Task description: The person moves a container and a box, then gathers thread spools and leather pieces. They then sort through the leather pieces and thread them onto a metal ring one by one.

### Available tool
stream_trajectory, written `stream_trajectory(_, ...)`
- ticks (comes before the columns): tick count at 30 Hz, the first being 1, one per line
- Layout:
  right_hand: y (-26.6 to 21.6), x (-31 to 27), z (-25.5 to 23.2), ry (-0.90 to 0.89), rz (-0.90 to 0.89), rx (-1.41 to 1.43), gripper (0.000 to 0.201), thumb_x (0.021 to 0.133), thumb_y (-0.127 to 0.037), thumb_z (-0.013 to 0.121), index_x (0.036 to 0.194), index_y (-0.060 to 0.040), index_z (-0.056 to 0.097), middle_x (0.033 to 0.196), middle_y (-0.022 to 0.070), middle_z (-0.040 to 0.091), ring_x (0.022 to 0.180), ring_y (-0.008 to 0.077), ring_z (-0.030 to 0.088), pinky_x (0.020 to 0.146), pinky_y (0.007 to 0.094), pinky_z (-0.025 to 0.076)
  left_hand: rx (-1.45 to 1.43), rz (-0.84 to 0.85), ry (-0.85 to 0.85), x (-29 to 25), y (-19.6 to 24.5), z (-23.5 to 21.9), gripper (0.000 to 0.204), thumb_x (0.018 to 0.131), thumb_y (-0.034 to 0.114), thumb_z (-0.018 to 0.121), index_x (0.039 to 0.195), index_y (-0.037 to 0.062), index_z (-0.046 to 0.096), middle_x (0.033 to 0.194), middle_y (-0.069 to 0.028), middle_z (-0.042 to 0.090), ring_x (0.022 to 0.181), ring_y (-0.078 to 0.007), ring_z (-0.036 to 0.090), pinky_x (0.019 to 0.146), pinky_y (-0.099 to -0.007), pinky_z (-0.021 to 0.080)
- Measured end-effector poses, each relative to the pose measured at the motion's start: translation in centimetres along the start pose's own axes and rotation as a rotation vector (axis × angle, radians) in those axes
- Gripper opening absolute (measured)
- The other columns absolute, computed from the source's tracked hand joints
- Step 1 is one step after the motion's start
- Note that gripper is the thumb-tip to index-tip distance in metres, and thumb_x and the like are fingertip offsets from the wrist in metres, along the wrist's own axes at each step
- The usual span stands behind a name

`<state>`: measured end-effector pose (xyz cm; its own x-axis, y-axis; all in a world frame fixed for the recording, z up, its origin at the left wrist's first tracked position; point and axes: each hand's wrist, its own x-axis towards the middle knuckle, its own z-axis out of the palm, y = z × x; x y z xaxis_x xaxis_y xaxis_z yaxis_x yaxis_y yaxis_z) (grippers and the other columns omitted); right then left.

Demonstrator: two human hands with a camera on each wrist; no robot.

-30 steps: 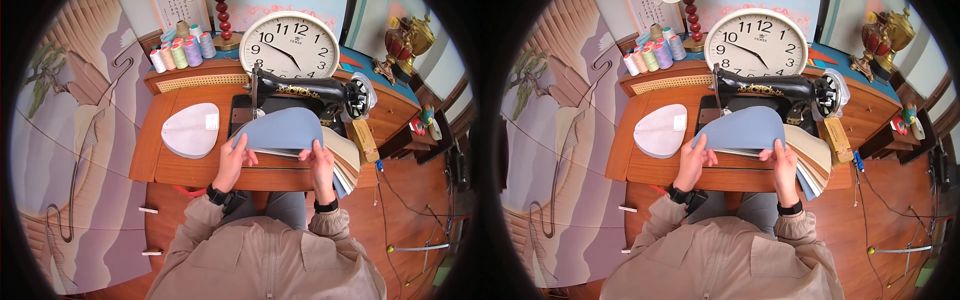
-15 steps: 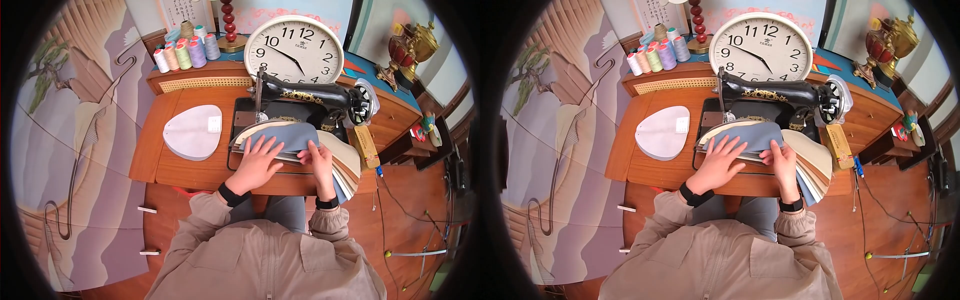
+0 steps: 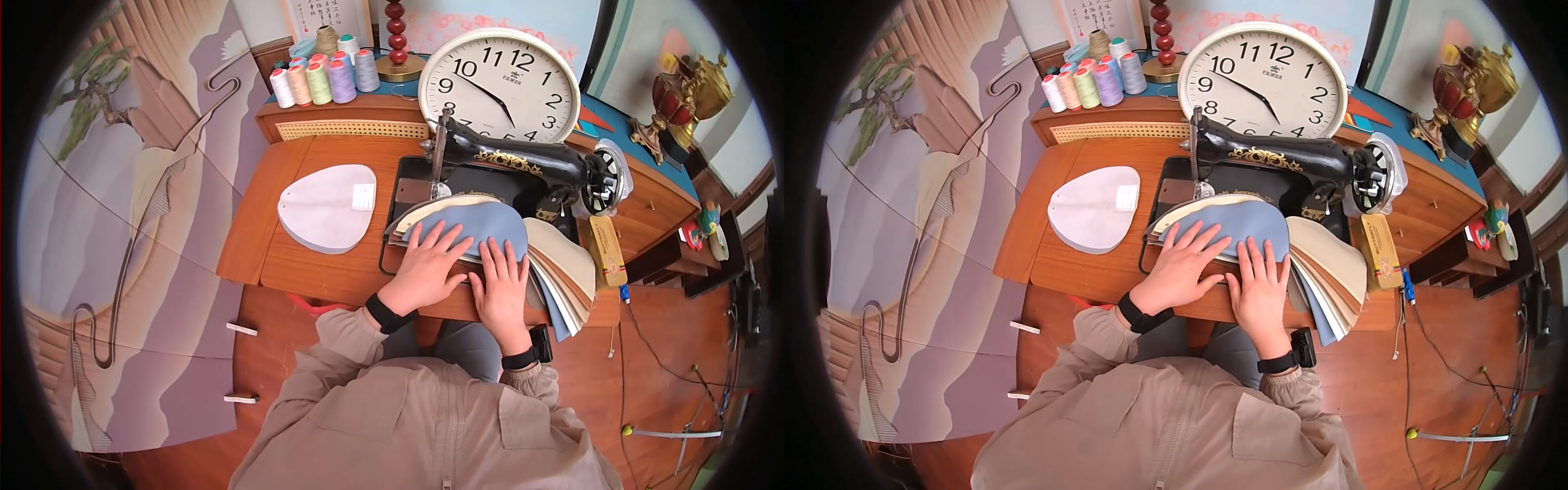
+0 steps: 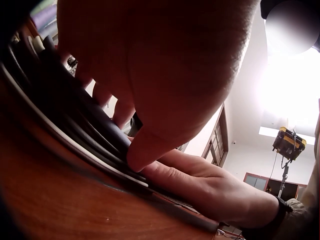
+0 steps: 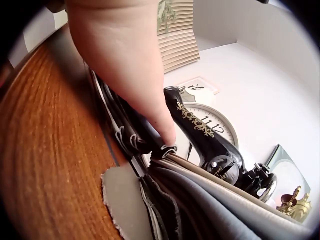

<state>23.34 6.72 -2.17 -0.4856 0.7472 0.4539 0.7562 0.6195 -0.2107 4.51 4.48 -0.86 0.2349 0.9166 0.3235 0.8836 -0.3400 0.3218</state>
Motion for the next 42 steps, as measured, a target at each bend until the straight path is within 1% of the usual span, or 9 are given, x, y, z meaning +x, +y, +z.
stream_trajectory(4, -0.8, 0.0, -1.3, 0.055, 0.006, 0.043, 0.05, 0.091, -0.022, 0.064, 0.137, -0.0048, 0.053, 0.141, 0.0131, 0.052, 0.137, 0.0357, 0.04, 0.115, 0.0607, 0.021, -0.121, -0.014, -0.054, 0.0, -0.9, -1.0, 0.061, 0.089, 0.034, 0.068, 0.144, 0.0144, 0.048, 0.149, -0.013, 0.045, 0.142, -0.0347, 0.036, 0.118, -0.0594, 0.015)
stream_trajectory(6, -1.1, -1.0, -1.7, 0.209, -0.09, 0.236, 0.045, 0.086, -0.013, 0.067, 0.129, -0.0033, 0.057, 0.133, 0.0144, 0.057, 0.128, 0.0354, 0.048, 0.114, 0.0586, 0.026, -0.269, -0.05, 0.074, -0.4, -2.0, -2.1, 0.05, 0.09, 0.03, 0.069, 0.135, 0.0106, 0.056, 0.141, -0.013, 0.053, 0.138, -0.0324, 0.042, 0.117, -0.0582, 0.017)
stream_trajectory(7, -1.8, -1.2, -2.4, 0.276, -0.138, 0.311, 0.034, 0.083, -0.006, 0.068, 0.117, -0.0021, 0.062, 0.117, 0.0148, 0.063, 0.112, 0.0353, 0.057, 0.104, 0.0508, 0.041, -0.252, -0.088, 0.161, -0.9, -2.5, -3.0, 0.047, 0.09, 0.028, 0.069, 0.131, 0.0093, 0.058, 0.136, -0.0135, 0.056, 0.135, -0.0317, 0.045, 0.116, -0.0561, 0.02)
stream_trajectory(8, -2.0, -1.8, -2.1, 0.275, -0.139, 0.313, 0.034, 0.083, -0.006, 0.068, 0.117, -0.0021, 0.062, 0.117, 0.0148, 0.063, 0.112, 0.0353, 0.057, 0.104, 0.0508, 0.041, -0.235, -0.125, 0.248, -1.5, -3.0, -4.1, 0.044, 0.09, 0.026, 0.07, 0.128, 0.0081, 0.06, 0.131, -0.0141, 0.06, 0.133, -0.0311, 0.047, 0.115, -0.054, 0.023)
stream_trajectory(10, -2.2, -3.0, -1.2, 0.156, -0.057, 0.578, 0.027, 0.083, -0.004, 0.069, 0.109, -0.0012, 0.064, 0.105, 0.0151, 0.065, 0.097, 0.0352, 0.061, 0.088, 0.0432, 0.05, -0.27, -0.266, 0.268, -2.9, -5.0, -5.8, 0.034, 0.089, 0.023, 0.07, 0.117, 0.0035, 0.065, 0.12, -0.0155, 0.064, 0.116, -0.0343, 0.057, 0.105, -0.05, 0.036)
stream_trajectory(11, -2.5, -2.9, -1.0, 0.173, -0.056, 0.598, 0.019, 0.083, -0.003, 0.068, 0.102, -0.0015, 0.066, 0.093, 0.0138, 0.066, 0.085, 0.0331, 0.062, 0.075, 0.0393, 0.05, -0.237, -0.35, 0.286, -4.2, -6.8, -5.9, 0.031, 0.089, 0.02, 0.071, 0.113, 0.002, 0.066, 0.116, -0.0158, 0.065, 0.112, -0.0343, 0.06, 0.1, -0.0449, 0.042)
stream_trajectory(14, -2.2, -3.3, 0.5, 0.123, -0.051, 0.599, 0.014, 0.083, -0.003, 0.069, 0.096, -0.0028, 0.067, 0.087, 0.0114, 0.066, 0.079, 0.031, 0.062, 0.072, 0.0377, 0.05, -0.078, -0.475, 0.335, -8.0, -11.8, -6.0, 0.026, 0.086, 0.014, 0.074, 0.105, -0.0016, 0.067, 0.112, -0.017, 0.067, 0.102, -0.0363, 0.064, 0.089, -0.0381, 0.051)
stream_trajectory(25, -3.2, -2.7, 0.7, 0.148, -0.039, 0.52, 0.008, 0.08, -0.003, 0.069, 0.087, -0.0056, 0.068, 0.082, 0.0084, 0.065, 0.073, 0.0283, 0.062, 0.067, 0.0358, 0.05, -0.13, -0.429, 0.169, -9.6, -14.7, -8.8, 0.023, 0.075, 0.005, 0.078, 0.095, -0.0002, 0.068, 0.106, -0.0141, 0.068, 0.098, -0.0358, 0.064, 0.086, -0.0398, 0.052)
stream_trajectory(42, -3.1, -3.0, 0.5, 0.135, 0.019, 0.565, 0.006, 0.079, -0.003, 0.069, 0.084, -0.0059, 0.069, 0.082, 0.0063, 0.064, 0.072, 0.027, 0.061, 0.067, 0.0357, 0.05, 0.033, -0.348, 0.018, -8.5, -12.9, -9.1, 0.02, 0.072, -0.003, 0.066, 0.092, -0.0033, 0.066, 0.098, -0.0211, 0.064, 0.094, -0.0405, 0.063, 0.084, -0.0439, 0.052)
